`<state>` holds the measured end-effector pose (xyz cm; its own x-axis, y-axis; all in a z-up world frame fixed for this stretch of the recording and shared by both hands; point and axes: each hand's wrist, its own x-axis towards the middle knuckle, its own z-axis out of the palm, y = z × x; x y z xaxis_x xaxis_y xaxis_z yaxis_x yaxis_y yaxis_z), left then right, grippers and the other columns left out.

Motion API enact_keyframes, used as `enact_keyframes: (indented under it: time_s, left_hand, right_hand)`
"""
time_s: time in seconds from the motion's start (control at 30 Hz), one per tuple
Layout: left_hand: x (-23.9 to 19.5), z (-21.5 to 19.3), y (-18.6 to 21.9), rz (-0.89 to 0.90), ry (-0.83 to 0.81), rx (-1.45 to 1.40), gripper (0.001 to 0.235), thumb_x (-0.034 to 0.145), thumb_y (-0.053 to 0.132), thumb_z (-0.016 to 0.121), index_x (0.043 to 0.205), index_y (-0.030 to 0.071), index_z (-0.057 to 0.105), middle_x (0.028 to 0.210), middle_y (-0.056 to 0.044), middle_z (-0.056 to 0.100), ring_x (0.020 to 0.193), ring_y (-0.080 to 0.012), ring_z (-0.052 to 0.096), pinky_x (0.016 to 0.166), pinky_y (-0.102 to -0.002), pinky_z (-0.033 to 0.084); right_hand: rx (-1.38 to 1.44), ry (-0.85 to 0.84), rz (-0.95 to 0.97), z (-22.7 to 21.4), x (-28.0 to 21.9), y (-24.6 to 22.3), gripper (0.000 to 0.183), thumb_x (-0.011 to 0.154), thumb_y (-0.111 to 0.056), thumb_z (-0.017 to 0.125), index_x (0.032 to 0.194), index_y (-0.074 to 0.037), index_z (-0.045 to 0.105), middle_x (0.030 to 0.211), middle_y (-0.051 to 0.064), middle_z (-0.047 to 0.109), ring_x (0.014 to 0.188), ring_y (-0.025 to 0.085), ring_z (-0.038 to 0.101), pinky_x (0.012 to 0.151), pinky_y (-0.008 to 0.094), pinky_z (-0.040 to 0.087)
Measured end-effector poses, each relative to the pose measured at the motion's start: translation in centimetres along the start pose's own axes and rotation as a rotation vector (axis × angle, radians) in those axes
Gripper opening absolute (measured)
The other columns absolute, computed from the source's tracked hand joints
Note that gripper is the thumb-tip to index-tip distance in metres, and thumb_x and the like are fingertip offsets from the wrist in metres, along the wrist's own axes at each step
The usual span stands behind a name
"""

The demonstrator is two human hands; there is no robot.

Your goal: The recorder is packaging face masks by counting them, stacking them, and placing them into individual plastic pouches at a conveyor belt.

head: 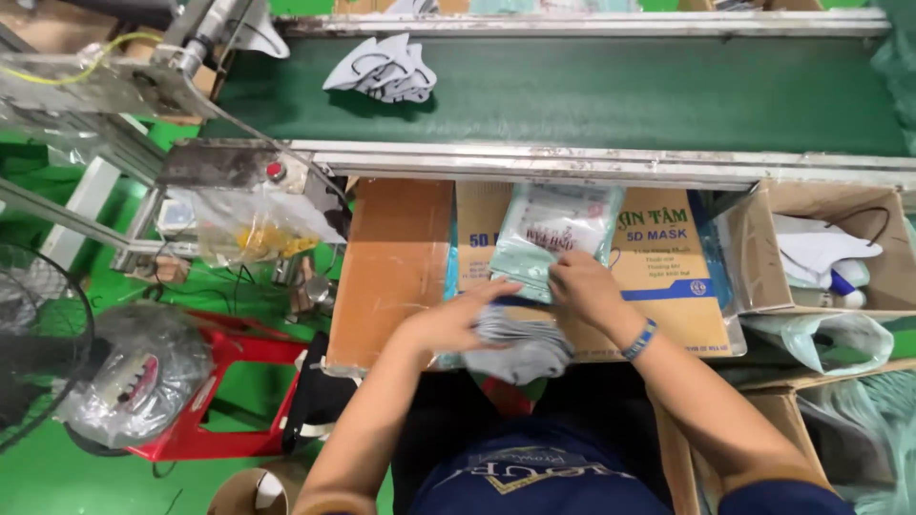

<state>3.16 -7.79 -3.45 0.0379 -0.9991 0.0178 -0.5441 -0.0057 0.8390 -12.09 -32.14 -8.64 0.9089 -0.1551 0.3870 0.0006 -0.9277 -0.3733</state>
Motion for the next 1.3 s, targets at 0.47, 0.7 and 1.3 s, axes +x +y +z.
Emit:
enact_keyframes:
  time_s: [0.47, 0.7, 1.3]
  left_hand:
    - [8.5, 6.0, -4.8, -0.253, -0.278, 0.496, 0.070, 0.078, 0.059, 0.072, 0.134, 0.017, 0.068, 0.170, -0.020, 0.015, 0.158, -0.0382, 0.008, 0.126, -0.056, 0.012]
    - [4.2, 2.1, -5.1, -0.016, -0.072, -0.125, 0.058, 0.080, 0.039, 0.078, 0.128, 0.007, 0.069, 0.136, -0.019, 0.066, 0.133, -0.0302, 0.057, 0.113, -0.041, 0.044]
    - [2.3, 11.4, -3.7, -0.387, 0.422, -1.767, 0.036, 0.097, 0.020, 0.058, 0.130, 0.006, 0.056, 0.119, -0.011, 0.068, 0.103, -0.0223, 0.069, 0.087, -0.037, 0.056]
  right_hand:
    - [-0.335, 0.033, 0.154, 2.3, 3.9, 0.2, 0.038, 0.067, -0.006, 0.071, 0.103, -0.010, 0.064, 0.099, 0.012, 0.061, 0.088, 0.036, 0.065, 0.070, 0.046, 0.054]
    - [-0.005, 0.152, 0.098, -2.9, 4.6, -2.7, 0.022, 0.085, -0.003, 0.066, 0.096, -0.016, 0.080, 0.083, 0.010, 0.069, 0.076, 0.030, 0.067, 0.069, 0.041, 0.054]
    - [0.203, 0.080, 0.083, 1.2, -3.4, -10.3, 0.022, 0.083, -0.014, 0.066, 0.101, 0.000, 0.067, 0.092, 0.019, 0.068, 0.083, 0.038, 0.067, 0.073, 0.049, 0.055]
